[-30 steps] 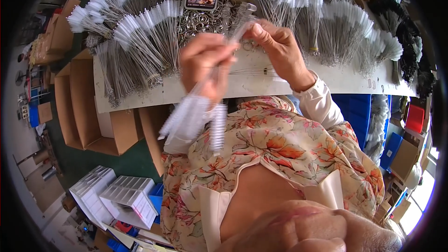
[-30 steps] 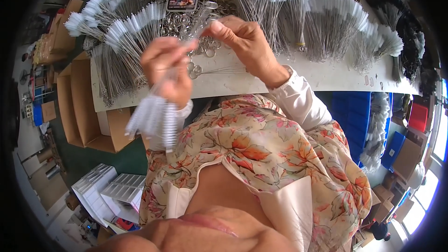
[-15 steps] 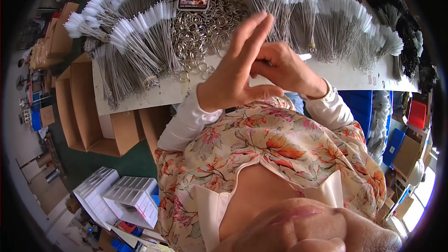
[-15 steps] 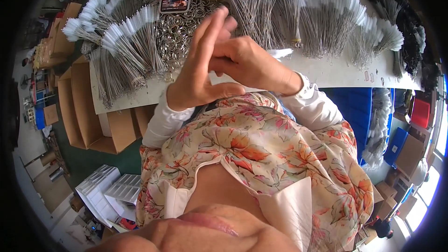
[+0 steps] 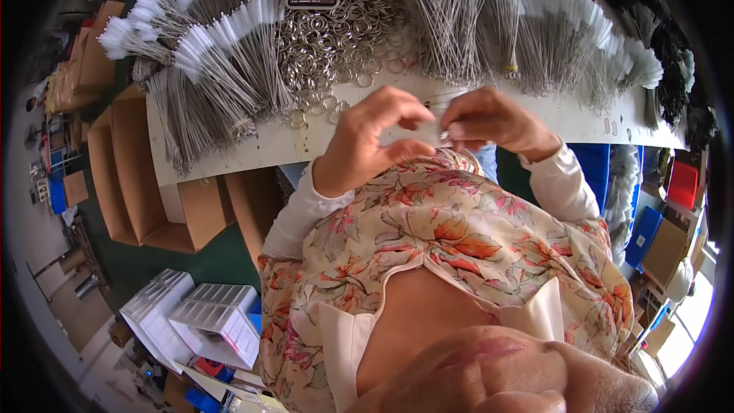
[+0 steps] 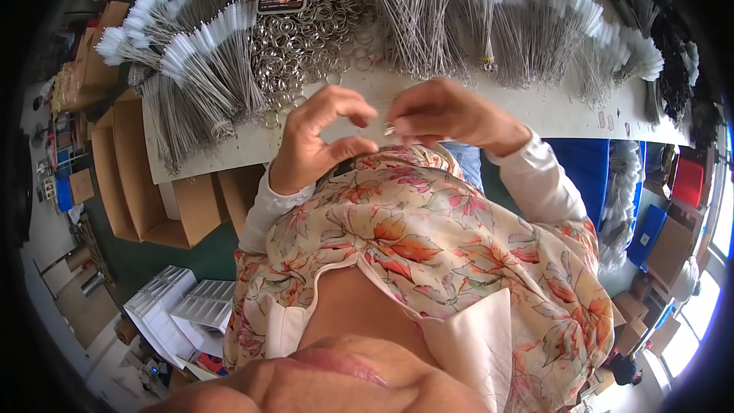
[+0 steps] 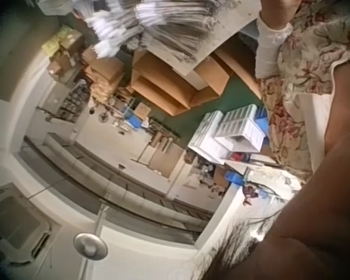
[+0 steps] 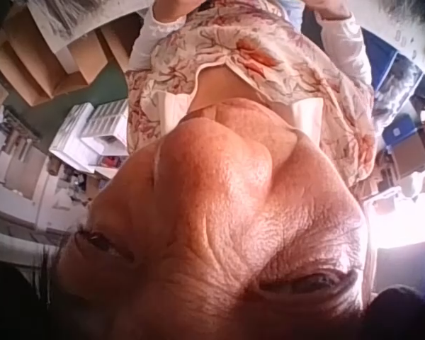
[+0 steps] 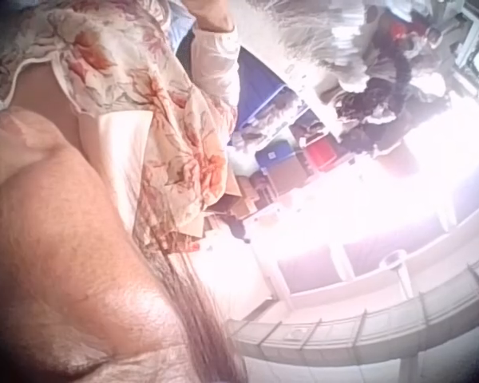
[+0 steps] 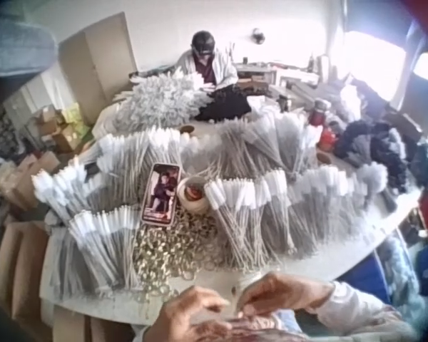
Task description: Assembling white brush components with metal rings and hooks at a workstation.
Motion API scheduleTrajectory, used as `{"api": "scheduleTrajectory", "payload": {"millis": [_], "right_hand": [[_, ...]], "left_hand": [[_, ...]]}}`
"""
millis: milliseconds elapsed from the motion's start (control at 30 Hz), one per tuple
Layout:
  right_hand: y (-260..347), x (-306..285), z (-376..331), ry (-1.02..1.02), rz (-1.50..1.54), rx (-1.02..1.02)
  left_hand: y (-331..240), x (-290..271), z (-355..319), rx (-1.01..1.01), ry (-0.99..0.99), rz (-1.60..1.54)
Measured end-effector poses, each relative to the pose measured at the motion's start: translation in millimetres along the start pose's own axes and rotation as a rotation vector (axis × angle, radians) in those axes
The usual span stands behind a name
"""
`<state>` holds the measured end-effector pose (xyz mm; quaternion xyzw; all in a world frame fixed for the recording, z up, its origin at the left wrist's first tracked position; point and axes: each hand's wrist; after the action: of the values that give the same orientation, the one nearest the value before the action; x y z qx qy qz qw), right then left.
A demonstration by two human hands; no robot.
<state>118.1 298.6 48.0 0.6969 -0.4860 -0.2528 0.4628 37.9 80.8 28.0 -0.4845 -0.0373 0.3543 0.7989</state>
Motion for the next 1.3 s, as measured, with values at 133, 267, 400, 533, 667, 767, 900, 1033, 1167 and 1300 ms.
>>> {"api": "scheduleTrajectory", "payload": {"millis": [133,267,400,533,667,767,900,1033,1167,1300], "right_hand": [[-39.4,-28.6,-45.2,-0.599,-1.018,-0.052],[-88.8,-30.9,-45.7,-0.865,-1.318,0.078],[-85.4,-16.9,-24.8,-0.795,-0.655,-0.114],[-37.7,24.1,7.8,-0.612,-0.489,-0.331],[-27.9,50.7,49.7,-0.442,-0.617,-0.522],[-26.7,63.0,68.3,-0.433,-0.71,-0.48],[-33.2,65.4,85.3,-0.514,-0.891,-0.457],[-39.6,65.4,90.0,-0.486,-0.948,-0.329],[-37.5,63.0,91.2,-0.502,-0.932,-0.36],[-23.1,56.7,85.6,-0.533,-0.746,-0.458]], "left_hand": [[21.2,-16.7,-53.3,-0.492,-0.401,0.53],[30.3,-12.5,-79.2,-0.633,-0.344,0.665],[57.5,-7.9,-94.7,-0.606,-0.273,0.715],[58.7,-6.8,-97.0,-0.665,-0.34,0.601],[48.7,-5.7,-73.1,-0.773,-0.404,0.587],[63.6,-7.9,-72.0,-0.733,-0.345,0.674],[70.8,-10.9,-75.1,-0.579,-0.297,0.72],[56.0,-12.8,-68.3,-0.535,-0.314,0.636],[42.8,-12.8,-51.1,-0.553,-0.572,0.07],[38.9,-38.9,-43.8,-0.358,-0.352,0.047]]}}
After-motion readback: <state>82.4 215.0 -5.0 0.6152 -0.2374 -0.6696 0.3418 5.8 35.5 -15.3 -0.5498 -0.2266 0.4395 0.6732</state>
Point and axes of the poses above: each hand's wrist, its own z-axis towards the middle knuckle, its own x-axis out of the palm, y = z × x, and after that the axes turned 4 degrees about x, right-handed
